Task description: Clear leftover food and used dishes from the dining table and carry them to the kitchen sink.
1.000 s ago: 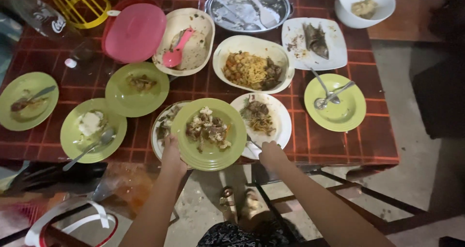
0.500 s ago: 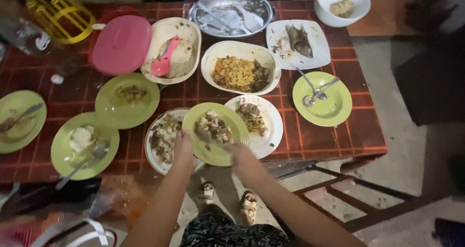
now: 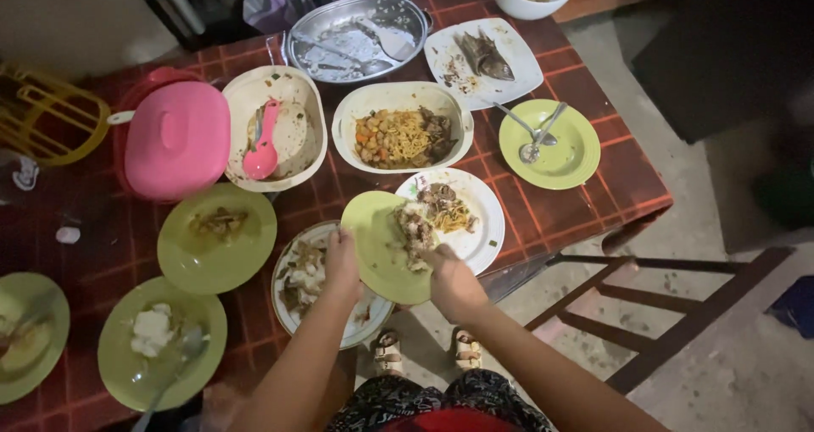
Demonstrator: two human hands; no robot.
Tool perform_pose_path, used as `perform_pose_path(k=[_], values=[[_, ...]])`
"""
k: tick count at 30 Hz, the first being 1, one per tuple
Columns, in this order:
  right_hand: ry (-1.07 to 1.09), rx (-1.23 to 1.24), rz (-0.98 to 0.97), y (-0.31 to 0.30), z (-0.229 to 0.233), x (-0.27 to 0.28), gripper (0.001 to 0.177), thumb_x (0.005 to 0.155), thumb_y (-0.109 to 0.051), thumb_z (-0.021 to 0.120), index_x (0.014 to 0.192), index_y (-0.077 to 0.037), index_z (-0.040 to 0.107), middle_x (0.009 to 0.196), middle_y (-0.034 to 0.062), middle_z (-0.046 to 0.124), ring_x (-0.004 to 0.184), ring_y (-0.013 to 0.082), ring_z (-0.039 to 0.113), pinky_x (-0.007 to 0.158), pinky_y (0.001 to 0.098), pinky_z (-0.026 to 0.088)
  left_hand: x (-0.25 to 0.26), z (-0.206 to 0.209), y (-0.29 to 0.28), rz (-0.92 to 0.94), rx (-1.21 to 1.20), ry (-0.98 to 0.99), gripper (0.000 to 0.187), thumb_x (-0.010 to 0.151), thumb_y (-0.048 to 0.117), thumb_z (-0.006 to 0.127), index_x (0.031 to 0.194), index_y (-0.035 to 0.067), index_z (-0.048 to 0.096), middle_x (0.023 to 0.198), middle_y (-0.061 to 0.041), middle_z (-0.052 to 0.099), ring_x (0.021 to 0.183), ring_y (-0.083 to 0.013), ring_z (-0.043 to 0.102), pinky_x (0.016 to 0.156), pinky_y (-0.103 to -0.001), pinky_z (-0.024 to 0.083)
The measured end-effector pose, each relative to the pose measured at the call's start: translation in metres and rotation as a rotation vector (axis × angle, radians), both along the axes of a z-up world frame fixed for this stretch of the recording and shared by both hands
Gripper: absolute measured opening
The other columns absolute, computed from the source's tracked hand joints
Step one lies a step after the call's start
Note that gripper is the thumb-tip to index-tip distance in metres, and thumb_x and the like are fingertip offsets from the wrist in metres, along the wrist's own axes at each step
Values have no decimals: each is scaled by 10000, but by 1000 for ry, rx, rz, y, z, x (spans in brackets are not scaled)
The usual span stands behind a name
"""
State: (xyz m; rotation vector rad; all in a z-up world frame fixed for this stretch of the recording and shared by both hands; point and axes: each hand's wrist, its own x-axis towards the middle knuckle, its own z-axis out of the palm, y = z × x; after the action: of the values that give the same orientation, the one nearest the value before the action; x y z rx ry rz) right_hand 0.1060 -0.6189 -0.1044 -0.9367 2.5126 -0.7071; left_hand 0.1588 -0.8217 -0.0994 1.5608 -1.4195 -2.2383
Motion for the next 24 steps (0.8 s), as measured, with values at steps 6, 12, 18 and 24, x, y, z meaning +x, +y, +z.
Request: perform_pose_path(k=[6,12,18,24], values=[[-823,-37,-495,6,-85,12,426,1149,-328,367,1468,-73,486,1461,189,542,1292,251,562,1036,358,481,-5,-27,-22,-65,-142,18,575,1073,449,379,1551,133,327,1499,-171,473,1302,-336,563,1018,-482,521],[176,-73,-116,31,-44,2,533,847,96,555,1360,-23,637,1238,204,668,923,339,749,777,375,632,-11,-8,-32,-91,-245,94,429,1079,382,381,1289,32,512,1225,-157,626,1080,-289,652,938,-473,556],[146,-112,-18,5,-1,32,557,829,192,486,1303,-37,669,1201,239,682,761,314,759,611,327,655,-14,-26,-47,-221,-460,131,418,1113,372,367,1204,3,542,1132,-166,635,1025,-277,622,923,-436,502],[236,-21,-251,11,-4,4,468,815,117,582,1253,-16,680,1143,218,706,849,375,743,705,411,617,-15,-8,-49,-248,-389,68,446,1079,375,375,1326,32,518,1282,-158,627,1147,-268,630,982,-411,479]])
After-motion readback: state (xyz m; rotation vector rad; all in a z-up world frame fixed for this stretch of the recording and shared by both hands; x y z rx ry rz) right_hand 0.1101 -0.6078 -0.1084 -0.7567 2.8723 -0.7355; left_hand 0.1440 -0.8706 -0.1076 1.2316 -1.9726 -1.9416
